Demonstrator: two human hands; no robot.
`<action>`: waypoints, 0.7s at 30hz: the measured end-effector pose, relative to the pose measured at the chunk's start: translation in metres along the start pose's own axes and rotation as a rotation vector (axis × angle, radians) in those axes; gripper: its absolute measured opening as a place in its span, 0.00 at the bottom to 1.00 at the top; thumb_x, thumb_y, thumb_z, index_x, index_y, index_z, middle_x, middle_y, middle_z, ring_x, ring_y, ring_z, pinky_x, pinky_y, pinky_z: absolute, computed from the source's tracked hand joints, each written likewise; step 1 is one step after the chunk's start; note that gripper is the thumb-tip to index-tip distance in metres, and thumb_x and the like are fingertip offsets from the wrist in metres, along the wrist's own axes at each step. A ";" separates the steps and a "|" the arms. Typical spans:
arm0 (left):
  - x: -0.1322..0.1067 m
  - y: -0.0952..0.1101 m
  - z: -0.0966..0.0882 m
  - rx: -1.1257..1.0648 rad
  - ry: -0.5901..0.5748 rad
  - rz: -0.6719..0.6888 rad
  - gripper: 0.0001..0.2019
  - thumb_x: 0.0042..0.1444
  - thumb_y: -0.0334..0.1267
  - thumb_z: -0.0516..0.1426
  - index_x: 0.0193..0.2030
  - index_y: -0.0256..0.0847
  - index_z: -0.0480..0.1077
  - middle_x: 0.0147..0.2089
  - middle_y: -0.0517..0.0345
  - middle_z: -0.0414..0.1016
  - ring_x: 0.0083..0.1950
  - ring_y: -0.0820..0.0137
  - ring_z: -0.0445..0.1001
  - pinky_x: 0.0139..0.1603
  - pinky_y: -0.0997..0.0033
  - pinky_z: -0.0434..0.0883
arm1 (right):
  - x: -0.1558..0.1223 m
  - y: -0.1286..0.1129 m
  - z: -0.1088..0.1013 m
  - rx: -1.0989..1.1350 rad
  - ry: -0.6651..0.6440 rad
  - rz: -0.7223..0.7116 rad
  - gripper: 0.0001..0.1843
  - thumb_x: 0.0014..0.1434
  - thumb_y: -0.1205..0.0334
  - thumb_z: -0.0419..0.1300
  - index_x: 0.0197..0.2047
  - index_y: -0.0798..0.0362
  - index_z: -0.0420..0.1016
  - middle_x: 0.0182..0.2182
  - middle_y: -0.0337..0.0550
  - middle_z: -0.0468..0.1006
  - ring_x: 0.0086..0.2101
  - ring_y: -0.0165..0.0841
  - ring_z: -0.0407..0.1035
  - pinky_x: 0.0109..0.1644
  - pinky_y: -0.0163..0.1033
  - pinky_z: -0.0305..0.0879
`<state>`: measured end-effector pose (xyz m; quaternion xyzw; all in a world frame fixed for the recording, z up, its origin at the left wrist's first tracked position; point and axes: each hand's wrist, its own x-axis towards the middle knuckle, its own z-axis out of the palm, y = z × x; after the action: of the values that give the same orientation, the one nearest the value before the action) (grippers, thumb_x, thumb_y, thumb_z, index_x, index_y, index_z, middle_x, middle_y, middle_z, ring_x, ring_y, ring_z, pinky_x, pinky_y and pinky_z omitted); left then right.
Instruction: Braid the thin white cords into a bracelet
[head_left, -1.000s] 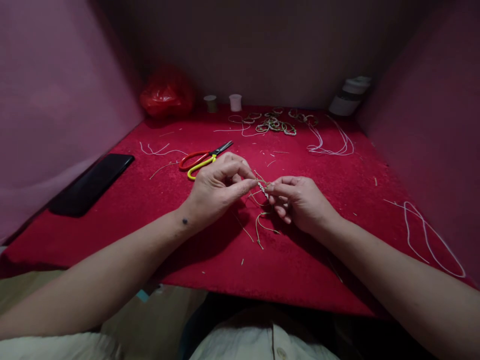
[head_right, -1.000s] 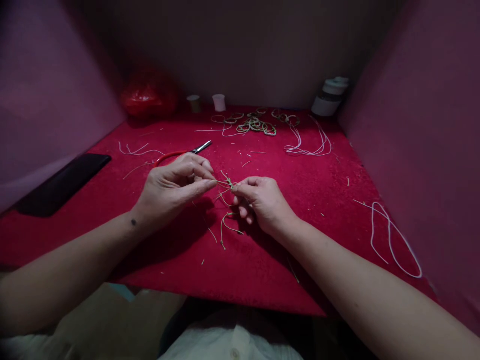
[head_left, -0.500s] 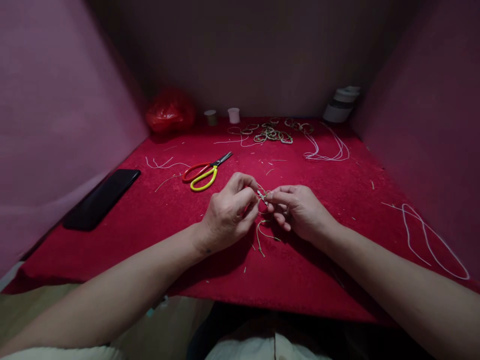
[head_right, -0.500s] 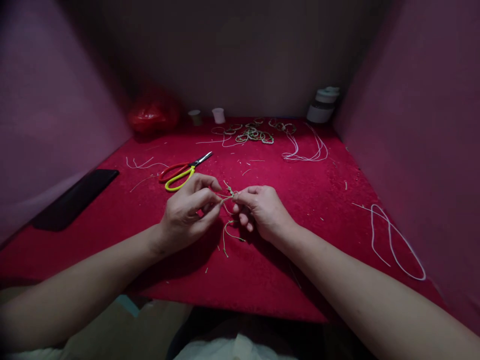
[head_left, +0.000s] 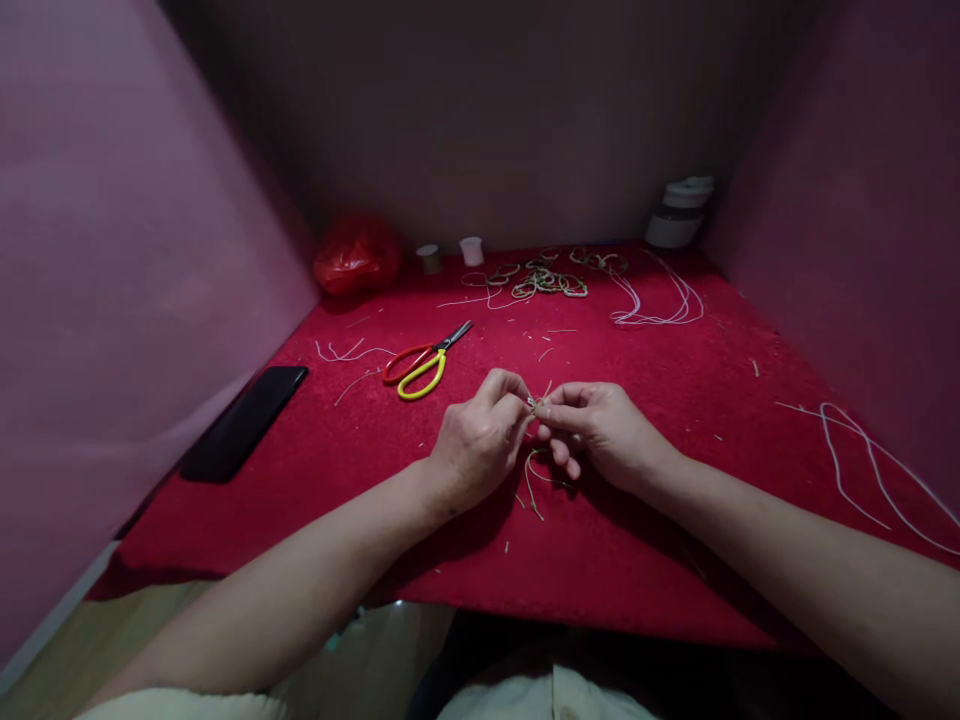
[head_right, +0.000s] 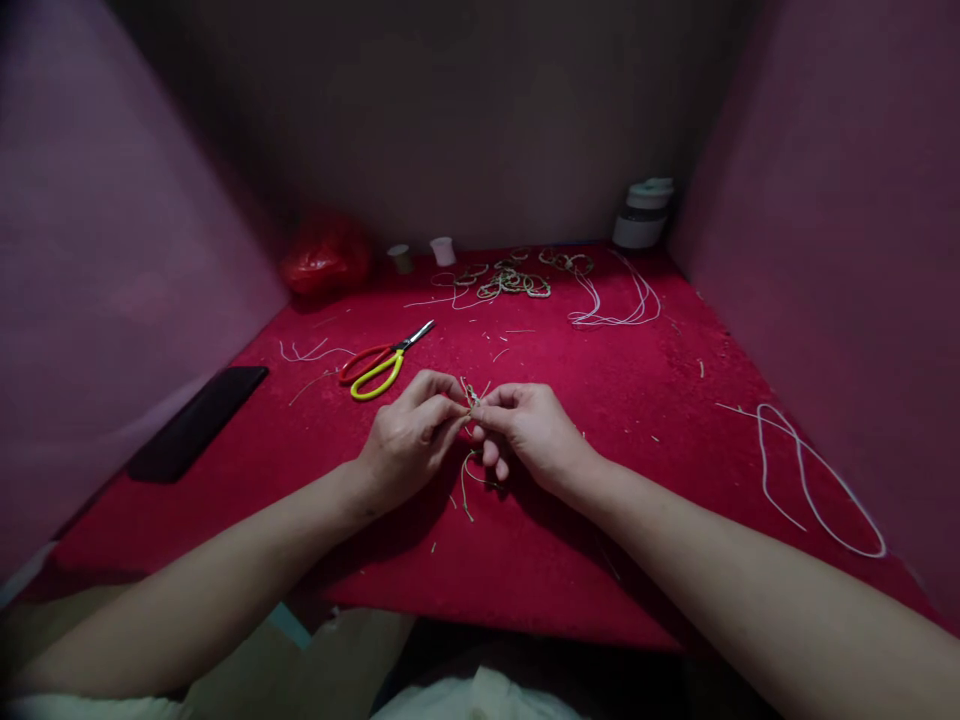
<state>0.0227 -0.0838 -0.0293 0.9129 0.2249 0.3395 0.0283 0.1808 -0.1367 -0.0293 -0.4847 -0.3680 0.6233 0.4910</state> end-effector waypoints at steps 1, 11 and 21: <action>0.000 0.000 0.000 0.007 0.000 0.004 0.06 0.60 0.30 0.53 0.32 0.35 0.68 0.38 0.50 0.72 0.35 0.73 0.73 0.30 0.75 0.72 | 0.000 0.000 0.000 -0.010 -0.002 -0.001 0.11 0.54 0.60 0.61 0.24 0.55 0.68 0.12 0.37 0.71 0.11 0.25 0.61 0.13 0.28 0.57; 0.000 -0.006 -0.001 -0.035 -0.057 -0.027 0.02 0.58 0.31 0.56 0.35 0.36 0.68 0.41 0.49 0.70 0.37 0.71 0.72 0.31 0.73 0.72 | -0.003 -0.004 0.002 -0.135 0.043 -0.076 0.13 0.56 0.59 0.60 0.23 0.54 0.66 0.11 0.34 0.68 0.10 0.23 0.59 0.12 0.27 0.55; 0.004 -0.005 -0.006 -0.185 0.005 -0.023 0.01 0.57 0.31 0.57 0.34 0.38 0.69 0.40 0.52 0.69 0.37 0.71 0.71 0.37 0.70 0.71 | 0.001 0.000 0.000 -0.092 0.024 -0.097 0.10 0.52 0.61 0.59 0.23 0.53 0.65 0.11 0.33 0.68 0.10 0.24 0.58 0.12 0.28 0.53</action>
<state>0.0200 -0.0778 -0.0235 0.9030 0.2029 0.3606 0.1156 0.1807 -0.1352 -0.0293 -0.4957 -0.4137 0.5753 0.5022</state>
